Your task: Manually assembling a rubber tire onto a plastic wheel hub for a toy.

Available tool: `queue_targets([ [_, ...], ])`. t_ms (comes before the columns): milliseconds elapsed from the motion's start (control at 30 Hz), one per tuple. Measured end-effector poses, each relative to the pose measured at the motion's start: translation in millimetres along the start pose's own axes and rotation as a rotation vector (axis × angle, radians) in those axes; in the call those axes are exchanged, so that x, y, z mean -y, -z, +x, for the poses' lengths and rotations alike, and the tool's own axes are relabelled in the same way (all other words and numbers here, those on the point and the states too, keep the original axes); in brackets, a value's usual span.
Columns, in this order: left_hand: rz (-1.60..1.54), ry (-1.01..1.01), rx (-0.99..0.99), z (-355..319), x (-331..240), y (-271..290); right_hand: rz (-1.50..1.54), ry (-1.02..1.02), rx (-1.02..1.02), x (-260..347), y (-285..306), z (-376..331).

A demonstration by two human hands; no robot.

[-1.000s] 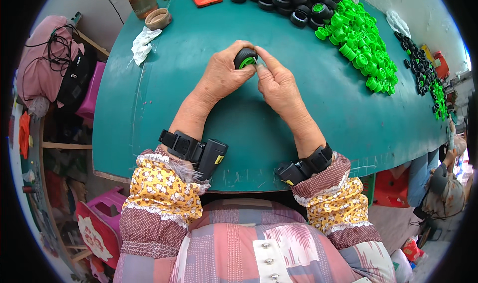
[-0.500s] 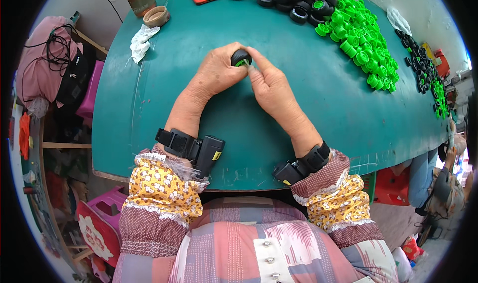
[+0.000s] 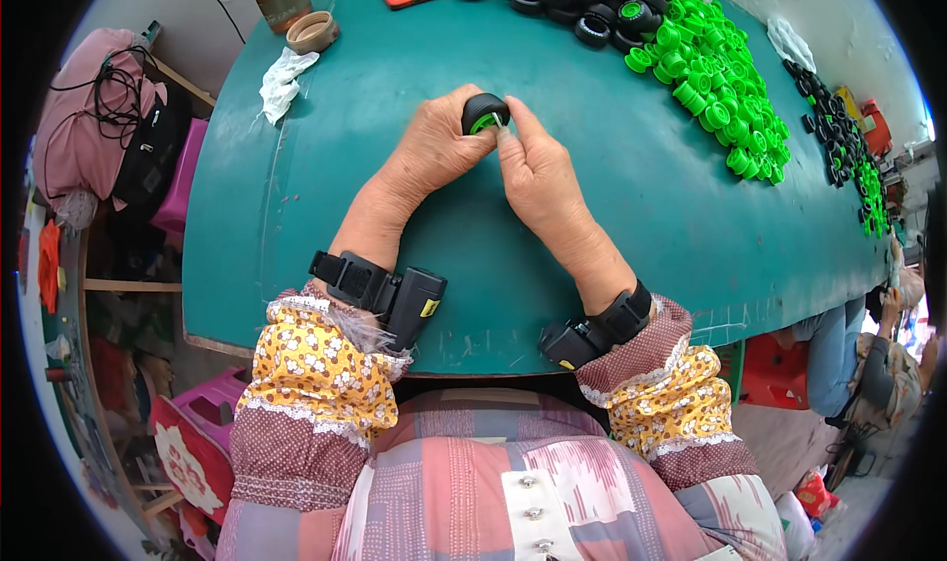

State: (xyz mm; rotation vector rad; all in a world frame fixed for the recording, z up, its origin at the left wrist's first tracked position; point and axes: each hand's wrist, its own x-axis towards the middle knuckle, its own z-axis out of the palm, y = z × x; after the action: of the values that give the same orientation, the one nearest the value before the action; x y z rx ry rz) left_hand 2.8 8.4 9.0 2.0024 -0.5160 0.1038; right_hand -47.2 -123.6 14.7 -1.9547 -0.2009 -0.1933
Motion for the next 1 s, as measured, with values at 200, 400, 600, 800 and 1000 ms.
queue_targets([
  [200, 0.037, 0.128, 0.119, 1, -2, 9, -0.074, -0.015, 0.041, 0, -1, 2],
  [400, -0.043, -0.105, -0.144, -1, -7, -3, 0.164, -0.136, 0.028, -12, 4, 10],
  [600, -0.002, -0.004, -0.017, -1, -1, -1, 0.005, 0.038, 0.002, 3, 1, 0],
  [800, 0.06, 0.114, 0.135, 4, 6, 7, -0.095, 0.031, 0.055, 0, -1, 1],
  [1000, -0.179, -0.092, -0.147, -1, -5, -6, 0.165, -0.142, 0.01, -5, 3, 7],
])
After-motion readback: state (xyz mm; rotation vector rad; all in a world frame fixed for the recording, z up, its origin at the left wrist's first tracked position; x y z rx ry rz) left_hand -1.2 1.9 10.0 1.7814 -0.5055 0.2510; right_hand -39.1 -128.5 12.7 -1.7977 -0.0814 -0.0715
